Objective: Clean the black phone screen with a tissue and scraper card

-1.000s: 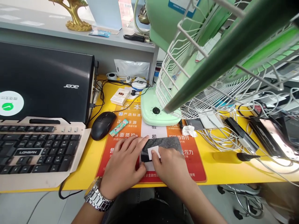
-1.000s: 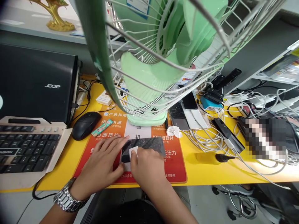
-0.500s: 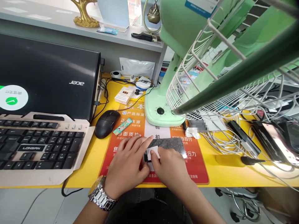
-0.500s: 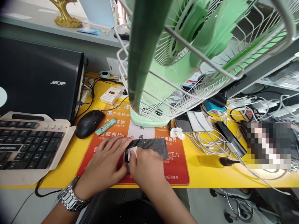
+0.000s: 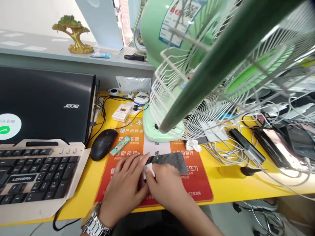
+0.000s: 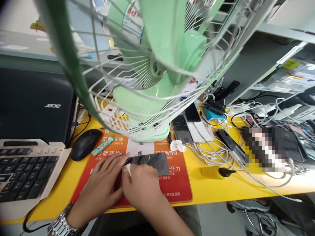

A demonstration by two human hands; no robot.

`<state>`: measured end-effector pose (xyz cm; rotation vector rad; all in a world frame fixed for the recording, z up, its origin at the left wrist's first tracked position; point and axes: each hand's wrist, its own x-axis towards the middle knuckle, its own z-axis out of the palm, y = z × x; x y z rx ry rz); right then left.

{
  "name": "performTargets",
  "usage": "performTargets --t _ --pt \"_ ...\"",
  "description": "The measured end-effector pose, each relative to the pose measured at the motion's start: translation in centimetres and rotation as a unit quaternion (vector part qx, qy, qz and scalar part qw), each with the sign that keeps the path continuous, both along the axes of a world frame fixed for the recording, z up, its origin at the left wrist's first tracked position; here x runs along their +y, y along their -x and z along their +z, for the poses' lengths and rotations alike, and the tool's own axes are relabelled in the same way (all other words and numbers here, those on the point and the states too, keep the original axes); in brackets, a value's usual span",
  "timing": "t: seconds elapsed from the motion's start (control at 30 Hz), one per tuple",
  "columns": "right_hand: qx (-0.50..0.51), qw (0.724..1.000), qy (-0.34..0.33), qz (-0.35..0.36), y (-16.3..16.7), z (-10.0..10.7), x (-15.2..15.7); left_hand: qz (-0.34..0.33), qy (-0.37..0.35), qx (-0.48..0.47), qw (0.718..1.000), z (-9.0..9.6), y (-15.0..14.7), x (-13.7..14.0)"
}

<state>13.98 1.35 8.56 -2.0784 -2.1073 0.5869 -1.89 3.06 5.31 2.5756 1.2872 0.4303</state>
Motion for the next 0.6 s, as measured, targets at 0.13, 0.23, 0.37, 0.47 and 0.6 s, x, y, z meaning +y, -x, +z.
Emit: performTargets --t 0.13,0.23,0.37,0.47,0.6 --pt "0.082 0.989 -0.011 -0.126 -5.4 -1.2 0.2 -0.002 -0.048 0.015 0.999 -0.4 0.0 0.0" --pt "0.086 0.971 -0.031 -0.219 -10.5 -1.9 0.8 -0.002 -0.089 0.033 0.995 -0.9 0.3 0.1" --pt "0.043 0.954 -0.064 -0.291 -15.1 -1.4 2.2 -0.014 -0.142 0.049 0.989 -1.7 0.7 0.6" --pt "0.006 0.946 -0.067 -0.316 -16.2 -0.8 3.7 -0.019 -0.165 0.057 0.984 -2.1 0.8 1.0" --pt "-0.022 0.941 -0.056 -0.334 -16.6 -0.7 5.4 -0.022 -0.173 0.074 0.982 -2.1 0.7 1.1"
